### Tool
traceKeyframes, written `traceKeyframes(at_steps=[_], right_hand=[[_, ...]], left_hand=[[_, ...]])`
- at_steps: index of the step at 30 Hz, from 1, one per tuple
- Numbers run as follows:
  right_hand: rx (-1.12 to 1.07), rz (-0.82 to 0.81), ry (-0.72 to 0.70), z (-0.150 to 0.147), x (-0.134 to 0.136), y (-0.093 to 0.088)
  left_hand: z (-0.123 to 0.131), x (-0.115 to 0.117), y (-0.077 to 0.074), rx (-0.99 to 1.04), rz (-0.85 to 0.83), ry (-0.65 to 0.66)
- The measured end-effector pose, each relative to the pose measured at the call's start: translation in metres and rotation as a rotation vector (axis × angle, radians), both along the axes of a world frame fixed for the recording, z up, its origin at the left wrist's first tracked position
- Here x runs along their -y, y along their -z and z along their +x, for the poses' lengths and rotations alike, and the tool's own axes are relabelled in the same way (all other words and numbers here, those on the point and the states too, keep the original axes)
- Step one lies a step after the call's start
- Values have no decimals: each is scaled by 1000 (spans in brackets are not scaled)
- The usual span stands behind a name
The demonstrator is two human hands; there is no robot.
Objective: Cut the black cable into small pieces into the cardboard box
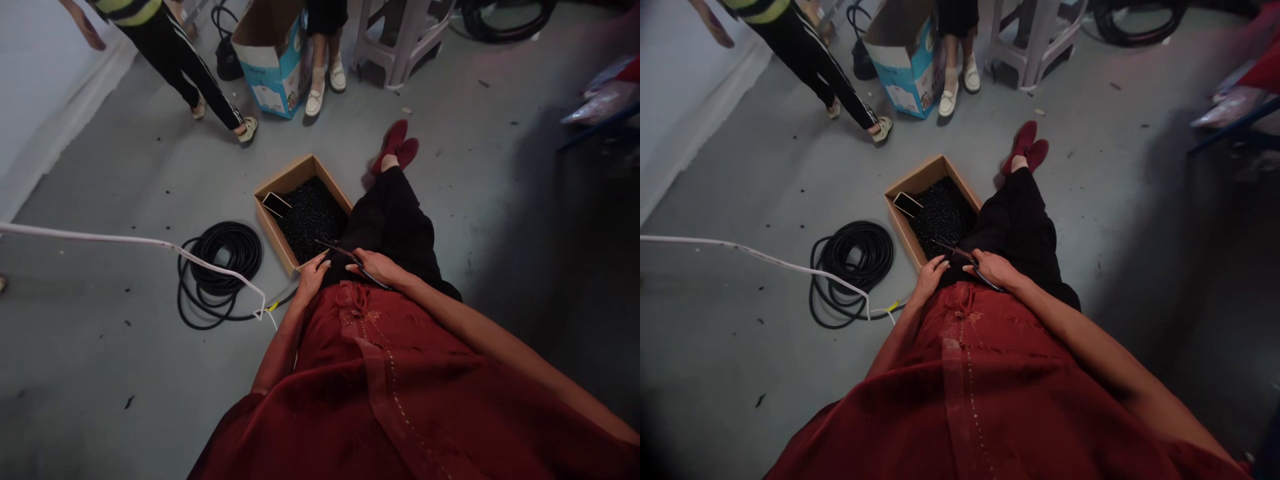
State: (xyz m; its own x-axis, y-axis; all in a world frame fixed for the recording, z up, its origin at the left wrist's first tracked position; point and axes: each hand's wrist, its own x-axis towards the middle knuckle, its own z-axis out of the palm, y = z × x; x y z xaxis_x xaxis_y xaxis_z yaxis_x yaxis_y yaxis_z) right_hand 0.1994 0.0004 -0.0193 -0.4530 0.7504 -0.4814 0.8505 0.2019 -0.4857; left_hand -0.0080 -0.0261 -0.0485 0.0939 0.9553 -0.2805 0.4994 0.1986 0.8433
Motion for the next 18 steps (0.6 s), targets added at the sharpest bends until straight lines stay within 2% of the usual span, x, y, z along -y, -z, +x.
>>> traceKeyframes(at_steps=[18], right_hand=[[55, 19, -11, -4, -4, -3]], left_hand=[[3, -3, -1, 29, 3, -29]])
